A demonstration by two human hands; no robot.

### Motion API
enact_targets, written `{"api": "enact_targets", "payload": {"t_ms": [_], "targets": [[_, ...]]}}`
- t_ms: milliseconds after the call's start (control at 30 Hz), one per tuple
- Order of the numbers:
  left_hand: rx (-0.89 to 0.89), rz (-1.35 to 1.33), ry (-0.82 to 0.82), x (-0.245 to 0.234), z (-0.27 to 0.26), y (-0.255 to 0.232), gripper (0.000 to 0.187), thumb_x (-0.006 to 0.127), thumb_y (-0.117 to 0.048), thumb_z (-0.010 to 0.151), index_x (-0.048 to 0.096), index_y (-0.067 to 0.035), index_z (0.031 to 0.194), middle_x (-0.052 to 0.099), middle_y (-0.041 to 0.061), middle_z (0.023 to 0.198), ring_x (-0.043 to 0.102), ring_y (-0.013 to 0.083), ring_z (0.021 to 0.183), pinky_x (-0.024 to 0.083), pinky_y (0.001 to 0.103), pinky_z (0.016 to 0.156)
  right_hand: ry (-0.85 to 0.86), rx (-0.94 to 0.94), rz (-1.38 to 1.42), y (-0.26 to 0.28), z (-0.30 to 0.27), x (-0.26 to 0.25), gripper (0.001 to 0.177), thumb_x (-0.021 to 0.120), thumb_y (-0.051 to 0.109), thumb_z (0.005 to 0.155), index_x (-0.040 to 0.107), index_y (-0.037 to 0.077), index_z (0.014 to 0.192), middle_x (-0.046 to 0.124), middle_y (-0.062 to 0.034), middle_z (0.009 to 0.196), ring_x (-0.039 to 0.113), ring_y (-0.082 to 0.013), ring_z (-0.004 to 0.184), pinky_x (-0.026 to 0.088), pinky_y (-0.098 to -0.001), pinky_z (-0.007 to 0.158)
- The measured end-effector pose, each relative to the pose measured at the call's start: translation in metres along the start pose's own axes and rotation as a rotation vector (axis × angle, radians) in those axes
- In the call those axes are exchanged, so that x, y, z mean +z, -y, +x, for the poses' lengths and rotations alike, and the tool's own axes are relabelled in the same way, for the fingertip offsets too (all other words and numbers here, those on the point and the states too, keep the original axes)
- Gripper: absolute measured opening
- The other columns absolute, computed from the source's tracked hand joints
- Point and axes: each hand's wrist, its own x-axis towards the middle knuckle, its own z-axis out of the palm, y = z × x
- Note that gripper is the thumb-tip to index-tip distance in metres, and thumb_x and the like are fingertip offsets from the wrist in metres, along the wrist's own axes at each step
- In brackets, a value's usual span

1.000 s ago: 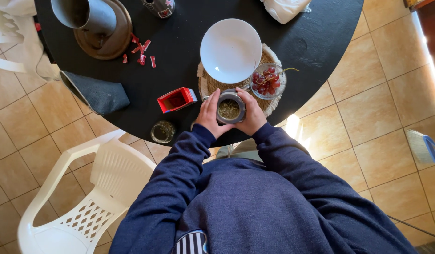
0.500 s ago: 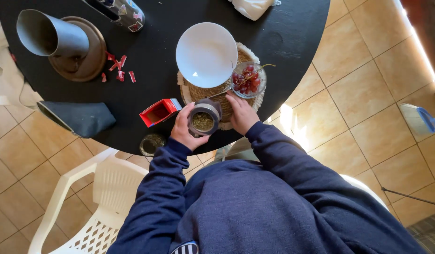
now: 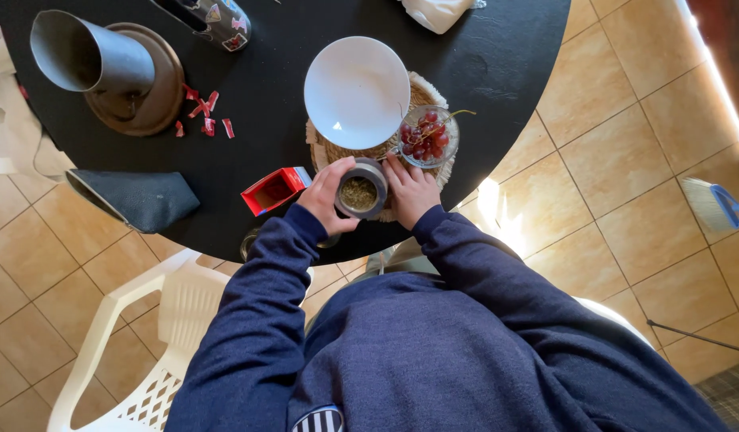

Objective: Preparing a traditional mate drink by pouring yerba into a gourd, shaking it, and adding water from a thermos.

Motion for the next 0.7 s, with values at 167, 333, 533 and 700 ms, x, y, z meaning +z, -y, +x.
{"api": "enact_targets", "payload": {"t_ms": [167, 333, 533, 700], "targets": [[0.033, -0.029, 0.074, 0.0, 0.015, 0.002, 0.11, 0.089, -0.027, 0.053, 0.043, -0.013, 0.152, 0.047, 0.014, 0.152, 0.049, 0.0382, 0.139, 0.04, 0.048, 0.119, 0.048, -0.002, 0.085, -0.002, -0.003, 0.007, 0.086, 0.07, 0.024, 0.062, 0.056, 0.021, 0.147, 0.046, 0.0057, 0.159, 0.055, -0.0256, 0.118, 0.052, -0.0351, 0.083], [0.016, -0.003, 0.125, 0.002, 0.018, -0.001, 0.111, 0.089, -0.029, 0.055, 0.04, -0.016, 0.154, 0.043, 0.012, 0.155, 0.045, 0.0393, 0.141, 0.039, 0.048, 0.119, 0.03, 0.037, 0.353, -0.008, -0.002, 0.006, 0.093, 0.072, 0.02, 0.059, 0.052, 0.013, 0.149, 0.06, -0.0072, 0.144, 0.064, -0.0286, 0.113, 0.055, -0.0368, 0.09], [0.005, 0.032, 0.185, 0.009, 0.017, -0.002, 0.115, 0.091, -0.028, 0.058, 0.035, -0.022, 0.158, 0.037, 0.011, 0.159, 0.041, 0.043, 0.143, 0.038, 0.051, 0.12, 0.061, 0.059, 0.924, -0.009, 0.011, -0.038, 0.115, 0.087, 0.019, 0.061, 0.033, 0.007, 0.162, 0.041, -0.0194, 0.161, 0.049, -0.0402, 0.139, 0.043, -0.0461, 0.114], [-0.005, 0.098, 0.185, 0.014, 0.018, -0.008, 0.115, 0.092, -0.033, 0.057, 0.035, -0.024, 0.157, 0.038, 0.009, 0.158, 0.044, 0.0399, 0.142, 0.041, 0.047, 0.12, 0.062, 0.055, 1.053, -0.013, 0.015, -0.037, 0.123, 0.095, 0.018, 0.056, 0.033, 0.008, 0.162, 0.04, -0.0135, 0.163, 0.047, -0.0332, 0.143, 0.04, -0.0414, 0.119]]}}
